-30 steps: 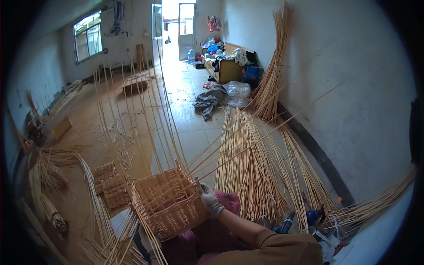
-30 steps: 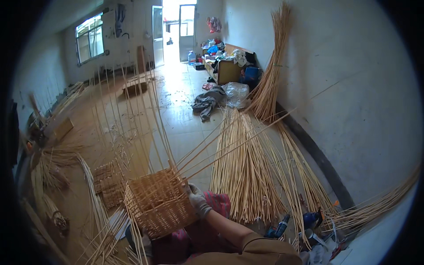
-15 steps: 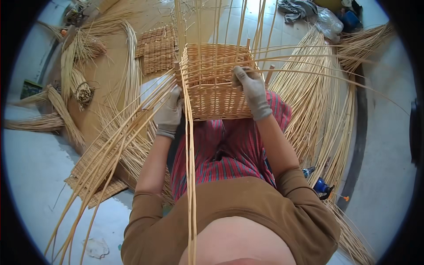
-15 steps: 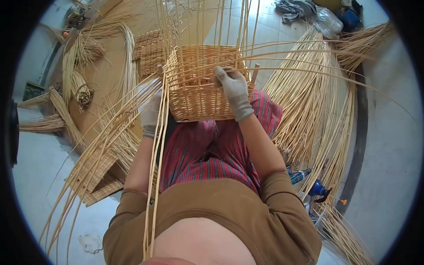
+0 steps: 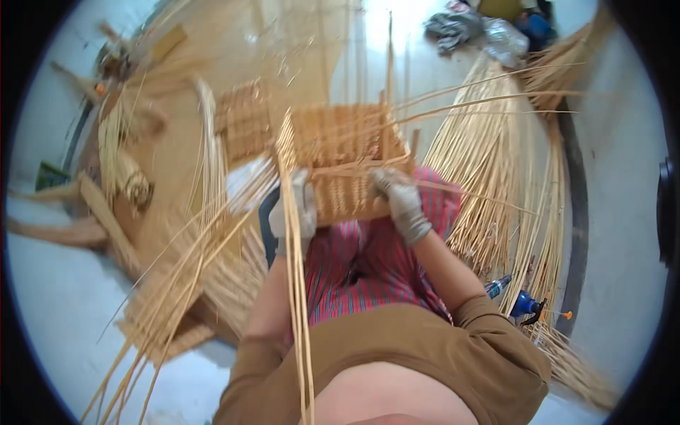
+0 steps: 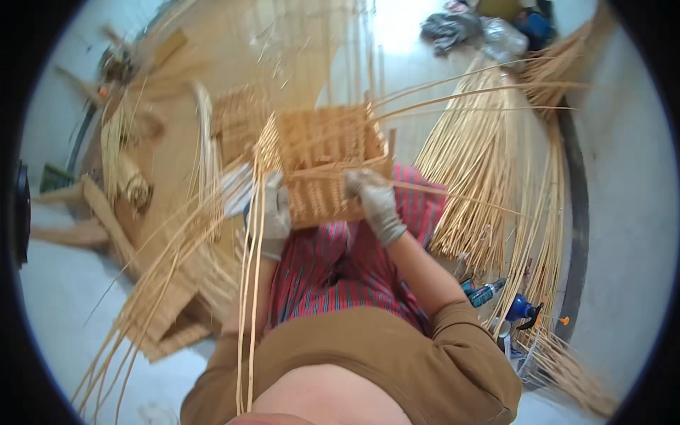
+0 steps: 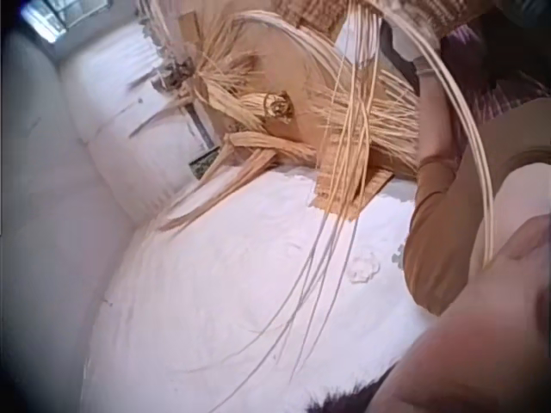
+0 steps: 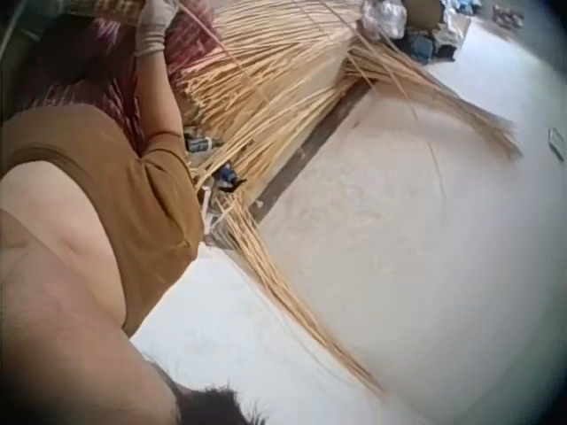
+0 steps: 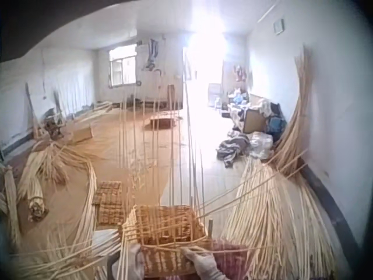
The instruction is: Manually weaving a rectangular wicker basket using dried plant strands.
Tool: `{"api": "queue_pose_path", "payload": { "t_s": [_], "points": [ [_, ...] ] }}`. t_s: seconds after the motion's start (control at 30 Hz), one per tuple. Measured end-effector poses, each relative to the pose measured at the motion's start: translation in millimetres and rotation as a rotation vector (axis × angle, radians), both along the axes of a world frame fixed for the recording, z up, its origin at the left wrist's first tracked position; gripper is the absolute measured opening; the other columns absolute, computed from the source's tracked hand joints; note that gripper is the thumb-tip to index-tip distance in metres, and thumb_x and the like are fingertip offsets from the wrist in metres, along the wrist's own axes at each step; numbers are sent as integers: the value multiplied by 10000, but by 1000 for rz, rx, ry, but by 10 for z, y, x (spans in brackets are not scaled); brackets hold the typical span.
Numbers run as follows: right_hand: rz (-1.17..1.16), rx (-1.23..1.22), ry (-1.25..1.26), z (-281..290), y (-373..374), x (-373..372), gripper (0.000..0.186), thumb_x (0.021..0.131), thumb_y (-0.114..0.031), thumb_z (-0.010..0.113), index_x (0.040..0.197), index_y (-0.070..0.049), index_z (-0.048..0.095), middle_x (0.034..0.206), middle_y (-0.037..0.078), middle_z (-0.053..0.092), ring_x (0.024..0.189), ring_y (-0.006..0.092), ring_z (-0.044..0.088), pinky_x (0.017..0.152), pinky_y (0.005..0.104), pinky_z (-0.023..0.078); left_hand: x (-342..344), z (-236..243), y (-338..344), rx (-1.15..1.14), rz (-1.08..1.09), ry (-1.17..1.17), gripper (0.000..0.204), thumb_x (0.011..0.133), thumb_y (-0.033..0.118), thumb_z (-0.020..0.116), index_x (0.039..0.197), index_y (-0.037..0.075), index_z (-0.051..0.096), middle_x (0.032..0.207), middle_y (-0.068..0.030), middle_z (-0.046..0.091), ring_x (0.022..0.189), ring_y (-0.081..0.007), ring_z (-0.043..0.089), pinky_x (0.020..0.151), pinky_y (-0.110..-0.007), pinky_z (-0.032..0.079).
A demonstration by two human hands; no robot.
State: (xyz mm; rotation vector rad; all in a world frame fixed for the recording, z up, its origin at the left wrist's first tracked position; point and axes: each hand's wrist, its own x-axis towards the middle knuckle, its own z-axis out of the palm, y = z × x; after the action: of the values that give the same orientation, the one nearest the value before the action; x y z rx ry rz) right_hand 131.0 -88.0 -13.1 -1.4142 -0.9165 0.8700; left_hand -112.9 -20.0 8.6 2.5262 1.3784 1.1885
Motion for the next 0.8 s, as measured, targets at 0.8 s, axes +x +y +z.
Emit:
{"api": "queue_pose_path", "payload": {
  "t_s": [0.8],
  "points": [
    [72,52,323,127,-148,-197,318,1075,-331,661,1123,-31,757,791,-11,668,711,65,611,664,249,518,252,-183,466,-473,148,-139,488,1100,400,560,953,-43,704,875,-259,643,826,-419,613,796,-504,472]
  ]
}}
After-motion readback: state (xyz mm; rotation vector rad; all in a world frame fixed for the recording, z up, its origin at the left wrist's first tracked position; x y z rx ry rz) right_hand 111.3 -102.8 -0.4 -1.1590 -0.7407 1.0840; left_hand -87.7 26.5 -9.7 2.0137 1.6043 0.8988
